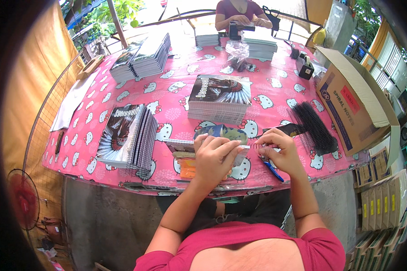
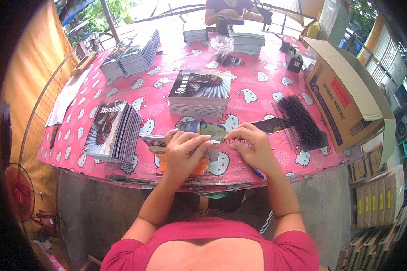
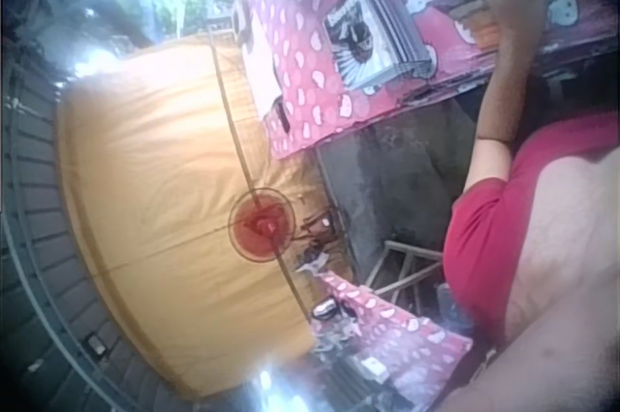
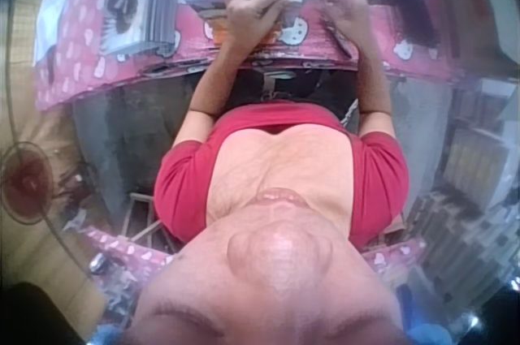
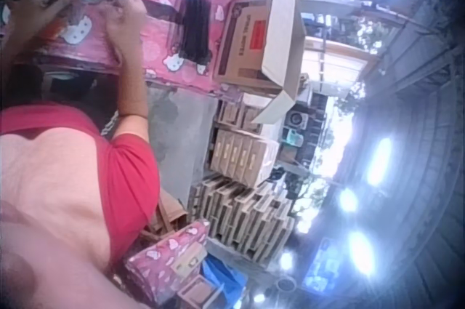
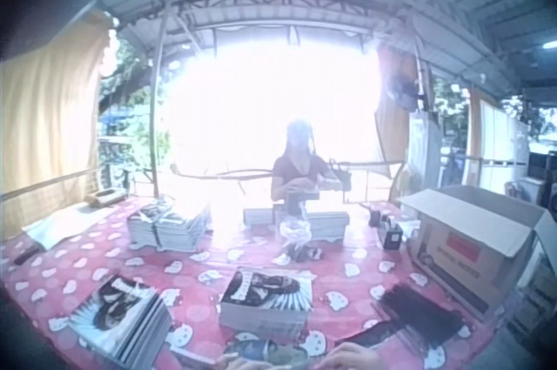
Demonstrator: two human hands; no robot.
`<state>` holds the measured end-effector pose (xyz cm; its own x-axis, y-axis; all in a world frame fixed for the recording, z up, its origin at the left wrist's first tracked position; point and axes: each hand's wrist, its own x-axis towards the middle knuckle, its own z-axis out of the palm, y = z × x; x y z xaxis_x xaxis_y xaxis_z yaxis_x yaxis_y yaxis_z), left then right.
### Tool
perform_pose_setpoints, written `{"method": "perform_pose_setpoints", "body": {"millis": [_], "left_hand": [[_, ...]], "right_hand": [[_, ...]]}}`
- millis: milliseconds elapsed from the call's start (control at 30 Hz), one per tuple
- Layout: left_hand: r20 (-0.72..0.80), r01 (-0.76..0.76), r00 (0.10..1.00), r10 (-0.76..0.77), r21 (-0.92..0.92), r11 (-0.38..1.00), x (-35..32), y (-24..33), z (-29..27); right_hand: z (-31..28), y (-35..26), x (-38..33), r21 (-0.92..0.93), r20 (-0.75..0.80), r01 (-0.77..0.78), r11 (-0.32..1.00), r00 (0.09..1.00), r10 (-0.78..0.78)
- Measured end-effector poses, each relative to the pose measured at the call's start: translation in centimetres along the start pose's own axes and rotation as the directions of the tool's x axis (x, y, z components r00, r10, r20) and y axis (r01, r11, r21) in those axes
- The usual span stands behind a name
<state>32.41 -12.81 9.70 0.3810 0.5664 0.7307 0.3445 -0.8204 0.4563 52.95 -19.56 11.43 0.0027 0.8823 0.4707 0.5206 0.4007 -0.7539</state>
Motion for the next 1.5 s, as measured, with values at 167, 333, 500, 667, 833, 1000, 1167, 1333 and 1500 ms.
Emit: {"method": "perform_pose_setpoints", "body": {"millis": [167, 333, 500, 667, 833, 1000, 1167, 1333, 1500], "left_hand": [[-0.013, -0.023, 1.000, 0.023, 0.006, 1.000, 0.0, 0.1, 0.0], [-0.002, -0.017, 1.000, 0.017, 0.014, 1.000, 0.1, 0.2, -0.2], [-0.011, -0.019, 1.000, 0.019, 0.015, 1.000, 0.1, 0.2, 0.0], [-0.014, -0.010, 1.000, 0.010, 0.020, 1.000, 0.2, -0.1, -0.1], [0.026, -0.010, 1.000, 0.009, 0.028, 1.000, 0.0, -0.1, -0.5], [0.027, -0.011, 1.000, 0.011, 0.025, 1.000, 0.0, -0.1, -0.3], [0.003, -0.013, 1.000, 0.012, 0.030, 0.999, -0.1, -0.1, -0.1], [0.014, -0.027, 1.000, 0.026, 0.041, 0.999, -0.4, -0.1, -0.4], [0.024, -0.058, 0.998, 0.057, 0.041, 0.997, -1.0, -0.2, -0.8]], "right_hand": [[-0.1, -0.5, 0.3, -0.133, 0.014, 0.070, 0.989, 0.998, -0.069], [-0.4, -0.4, 0.6, -0.119, 0.084, 0.103, 0.988, 0.992, -0.093], [-0.6, -0.1, 1.1, 0.158, 0.223, -0.313, 0.937, 0.935, 0.275], [0.6, -1.4, 0.7, -0.143, 0.105, -0.018, 0.990, 0.994, 0.034], [1.2, -2.8, 0.8, -0.241, 0.106, 0.008, 0.971, 0.994, 0.018], [1.7, -1.7, 0.6, -0.291, 0.088, 0.109, 0.950, 0.992, -0.087], [2.3, -2.8, 0.5, -0.370, 0.005, 0.060, 0.927, 0.998, -0.062], [2.6, -3.3, 0.7, -0.356, 0.079, 0.108, 0.928, 0.993, -0.085], [1.1, 1.1, 5.0, -0.129, 0.294, 0.060, 0.990, 0.955, -0.019]]}}
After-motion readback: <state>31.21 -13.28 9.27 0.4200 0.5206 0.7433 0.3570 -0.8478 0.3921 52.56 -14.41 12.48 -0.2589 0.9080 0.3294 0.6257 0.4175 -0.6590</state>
